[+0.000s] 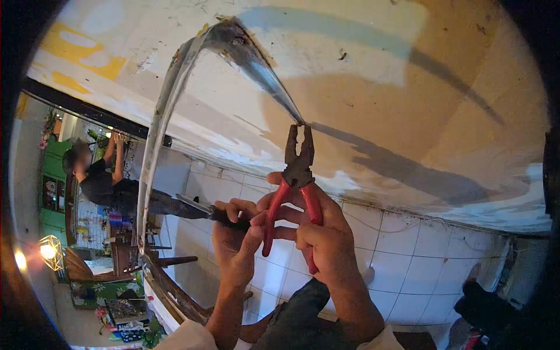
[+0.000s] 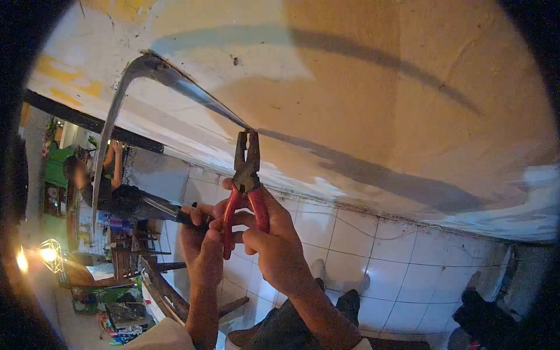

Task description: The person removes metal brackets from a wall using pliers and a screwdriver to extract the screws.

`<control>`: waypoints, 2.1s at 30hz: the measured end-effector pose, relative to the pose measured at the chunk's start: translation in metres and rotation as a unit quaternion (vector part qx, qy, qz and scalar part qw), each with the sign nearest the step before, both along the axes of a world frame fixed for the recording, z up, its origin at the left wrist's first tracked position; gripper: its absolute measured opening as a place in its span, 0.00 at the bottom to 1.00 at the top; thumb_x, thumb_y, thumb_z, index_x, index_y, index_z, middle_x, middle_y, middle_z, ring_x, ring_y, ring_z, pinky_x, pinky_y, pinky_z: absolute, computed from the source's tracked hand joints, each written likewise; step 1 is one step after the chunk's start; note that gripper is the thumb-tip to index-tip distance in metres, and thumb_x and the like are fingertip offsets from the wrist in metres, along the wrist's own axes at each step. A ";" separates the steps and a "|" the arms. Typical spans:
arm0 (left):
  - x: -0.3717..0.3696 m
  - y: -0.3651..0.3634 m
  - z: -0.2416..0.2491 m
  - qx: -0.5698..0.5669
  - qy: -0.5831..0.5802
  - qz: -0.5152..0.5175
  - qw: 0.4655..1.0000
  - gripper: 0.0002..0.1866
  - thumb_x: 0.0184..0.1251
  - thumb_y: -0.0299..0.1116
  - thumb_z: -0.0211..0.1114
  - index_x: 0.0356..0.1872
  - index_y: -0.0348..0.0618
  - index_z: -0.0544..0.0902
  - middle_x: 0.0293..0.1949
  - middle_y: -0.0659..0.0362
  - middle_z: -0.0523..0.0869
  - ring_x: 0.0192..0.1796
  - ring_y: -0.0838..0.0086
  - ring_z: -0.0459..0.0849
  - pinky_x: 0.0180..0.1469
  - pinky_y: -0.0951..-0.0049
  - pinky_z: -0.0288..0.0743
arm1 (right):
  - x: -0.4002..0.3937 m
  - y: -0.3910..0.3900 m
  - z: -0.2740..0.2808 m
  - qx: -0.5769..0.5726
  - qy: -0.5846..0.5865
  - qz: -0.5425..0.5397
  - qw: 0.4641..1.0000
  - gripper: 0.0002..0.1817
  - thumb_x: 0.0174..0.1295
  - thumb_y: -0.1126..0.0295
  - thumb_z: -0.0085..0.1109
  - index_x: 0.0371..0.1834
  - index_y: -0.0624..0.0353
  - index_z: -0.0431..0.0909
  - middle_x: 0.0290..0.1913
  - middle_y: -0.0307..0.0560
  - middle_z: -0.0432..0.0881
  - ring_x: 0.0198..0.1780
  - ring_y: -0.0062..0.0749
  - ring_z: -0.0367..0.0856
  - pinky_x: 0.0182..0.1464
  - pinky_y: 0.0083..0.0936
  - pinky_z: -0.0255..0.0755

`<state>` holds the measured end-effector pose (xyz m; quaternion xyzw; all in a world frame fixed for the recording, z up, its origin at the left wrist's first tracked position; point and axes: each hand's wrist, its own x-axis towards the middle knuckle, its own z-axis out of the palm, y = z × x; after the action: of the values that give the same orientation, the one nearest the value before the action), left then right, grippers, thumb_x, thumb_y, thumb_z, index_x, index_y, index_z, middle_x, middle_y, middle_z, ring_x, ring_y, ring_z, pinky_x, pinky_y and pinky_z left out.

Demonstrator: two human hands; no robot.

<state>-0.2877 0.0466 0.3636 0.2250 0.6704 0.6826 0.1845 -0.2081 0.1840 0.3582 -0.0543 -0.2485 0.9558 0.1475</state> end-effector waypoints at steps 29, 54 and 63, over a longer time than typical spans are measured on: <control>-0.044 0.052 0.058 0.146 0.306 0.090 0.937 0.19 0.65 0.29 0.68 0.41 0.47 0.62 0.45 0.53 0.77 0.45 0.69 0.80 0.46 0.68 0.77 | -0.014 -0.027 0.026 -0.122 -0.089 -0.066 0.986 0.14 0.55 0.78 0.43 0.45 0.55 0.69 0.32 0.38 0.70 0.24 0.20 0.68 0.23 0.18 0.62; -0.135 0.143 0.037 0.183 0.649 0.238 0.699 0.45 0.49 0.63 0.75 0.53 0.38 0.62 0.49 0.55 0.63 0.53 0.67 0.67 0.57 0.63 0.65 | -0.020 -0.035 0.027 0.351 -0.315 -0.243 0.848 0.14 0.53 0.83 0.47 0.45 0.66 0.66 0.28 0.66 0.77 0.35 0.67 0.79 0.36 0.54 0.69; -0.144 0.141 0.042 0.159 0.665 0.239 0.690 0.47 0.46 0.63 0.77 0.53 0.40 0.60 0.50 0.56 0.63 0.53 0.66 0.67 0.56 0.63 0.67 | -0.018 -0.032 0.027 -0.320 0.103 -0.016 0.942 0.15 0.56 0.73 0.46 0.48 0.56 0.69 0.35 0.42 0.69 0.29 0.25 0.66 0.29 0.27 0.62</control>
<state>-0.4314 0.1880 0.4055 0.4778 0.5301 0.4721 -0.5175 -0.2264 0.1517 0.3855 -0.0042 0.0883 0.9827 0.1627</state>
